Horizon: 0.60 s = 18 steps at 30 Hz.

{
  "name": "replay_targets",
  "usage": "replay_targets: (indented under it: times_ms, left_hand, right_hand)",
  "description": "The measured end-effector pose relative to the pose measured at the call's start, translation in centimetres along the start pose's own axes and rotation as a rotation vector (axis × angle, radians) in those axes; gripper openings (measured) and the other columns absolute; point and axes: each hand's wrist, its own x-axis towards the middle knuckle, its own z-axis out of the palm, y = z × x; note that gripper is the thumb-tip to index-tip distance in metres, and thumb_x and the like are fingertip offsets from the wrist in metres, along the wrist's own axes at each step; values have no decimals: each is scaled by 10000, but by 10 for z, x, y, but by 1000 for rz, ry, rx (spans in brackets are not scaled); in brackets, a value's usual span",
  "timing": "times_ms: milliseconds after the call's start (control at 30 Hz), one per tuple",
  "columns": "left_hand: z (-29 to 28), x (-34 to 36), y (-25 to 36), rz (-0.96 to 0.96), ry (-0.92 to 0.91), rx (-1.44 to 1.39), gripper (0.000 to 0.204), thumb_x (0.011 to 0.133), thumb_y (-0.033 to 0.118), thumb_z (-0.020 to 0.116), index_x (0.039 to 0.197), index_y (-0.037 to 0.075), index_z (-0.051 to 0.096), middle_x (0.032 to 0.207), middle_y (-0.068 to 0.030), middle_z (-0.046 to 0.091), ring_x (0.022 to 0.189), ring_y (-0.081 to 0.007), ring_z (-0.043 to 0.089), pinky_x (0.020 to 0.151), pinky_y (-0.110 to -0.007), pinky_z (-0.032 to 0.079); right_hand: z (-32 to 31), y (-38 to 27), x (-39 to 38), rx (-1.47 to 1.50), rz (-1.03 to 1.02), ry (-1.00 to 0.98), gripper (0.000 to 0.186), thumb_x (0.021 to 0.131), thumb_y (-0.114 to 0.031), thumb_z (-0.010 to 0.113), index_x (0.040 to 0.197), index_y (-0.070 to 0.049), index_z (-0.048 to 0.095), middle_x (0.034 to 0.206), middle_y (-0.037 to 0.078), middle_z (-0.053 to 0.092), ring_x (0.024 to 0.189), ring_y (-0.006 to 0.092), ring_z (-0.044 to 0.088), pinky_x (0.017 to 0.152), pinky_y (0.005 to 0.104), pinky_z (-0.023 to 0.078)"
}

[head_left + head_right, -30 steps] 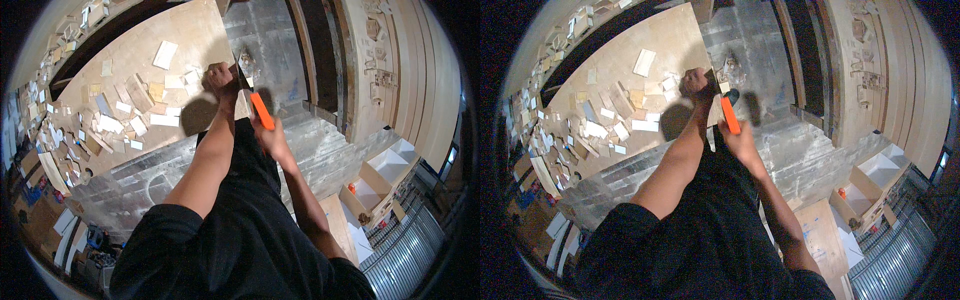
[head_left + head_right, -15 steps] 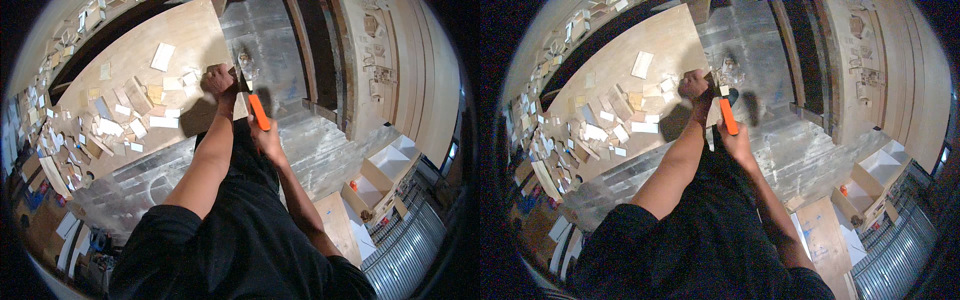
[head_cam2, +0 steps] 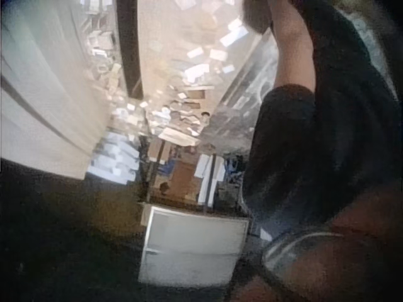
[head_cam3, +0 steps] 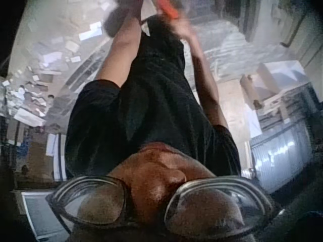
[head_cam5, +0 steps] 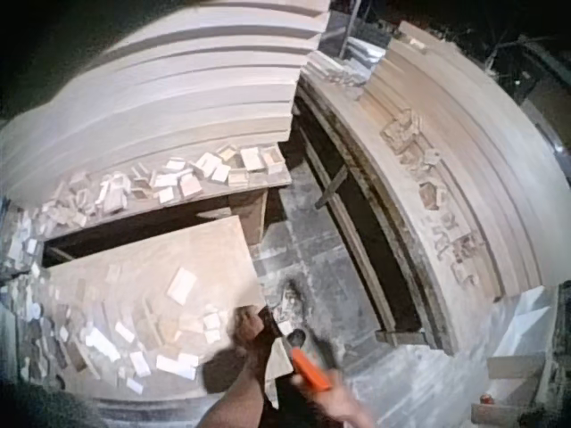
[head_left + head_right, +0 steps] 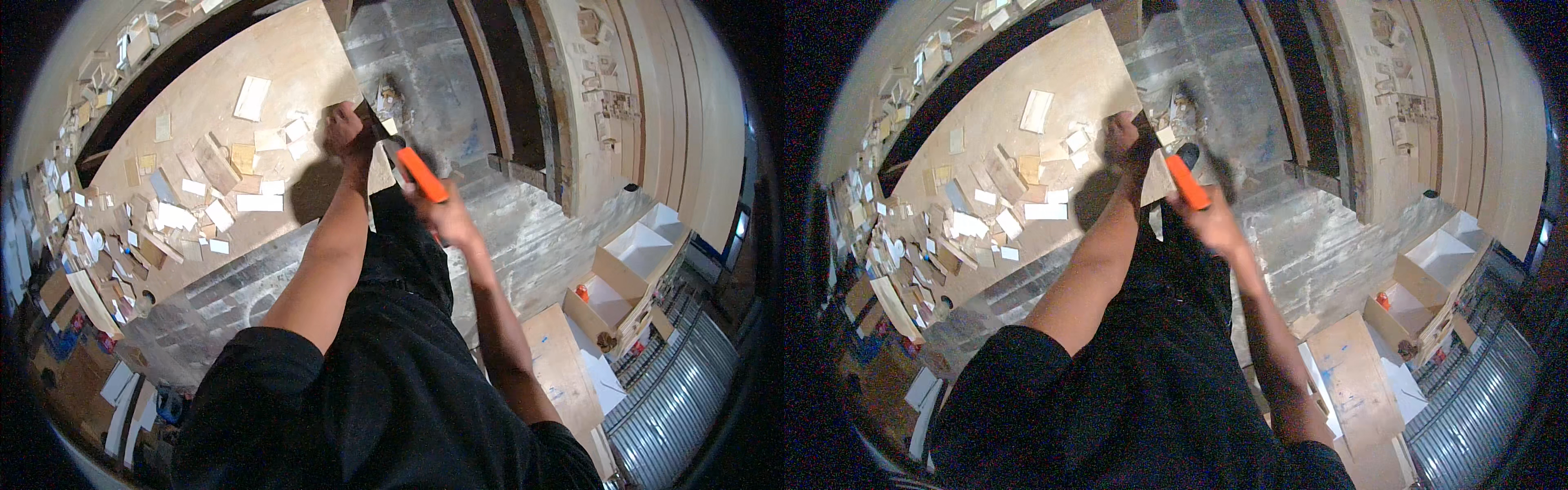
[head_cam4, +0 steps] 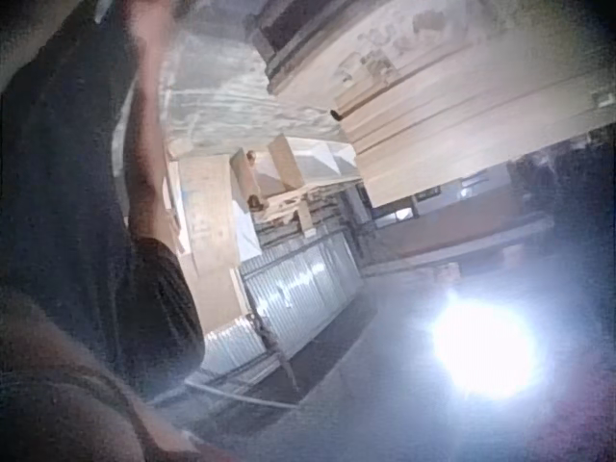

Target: The person saws a piece of wood using a hand saw on a workbench.

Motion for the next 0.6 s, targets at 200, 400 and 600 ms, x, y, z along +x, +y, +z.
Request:
replay_targets:
  times_ms: [200,400,600]
  left_hand:
    - [10,-1,0,6,57,-3,362,841,212,633,1178,106,553,1141,-172,648,1065,-408,570,927,-535,445]
    - [14,4,-13,72,24,29,331,864,196,616,1177,104,562,1138,-177,644,1063,-406,563,898,-530,455]
    - [-4,-8,9,14,59,-45,392,866,281,629,1211,112,546,1157,-153,630,1056,-391,567,908,-509,453]
  right_hand:
    - [32,-5,-43,17,-141,103,421,980,-295,657,725,16,534,603,-7,433,600,95,393,534,326,365]
    - [26,20,-30,93,-13,160,413,963,-290,685,741,41,578,605,28,502,629,91,438,556,348,403]
    - [43,26,16,69,-148,125,375,950,-239,675,718,38,574,590,54,531,602,102,444,545,353,394]
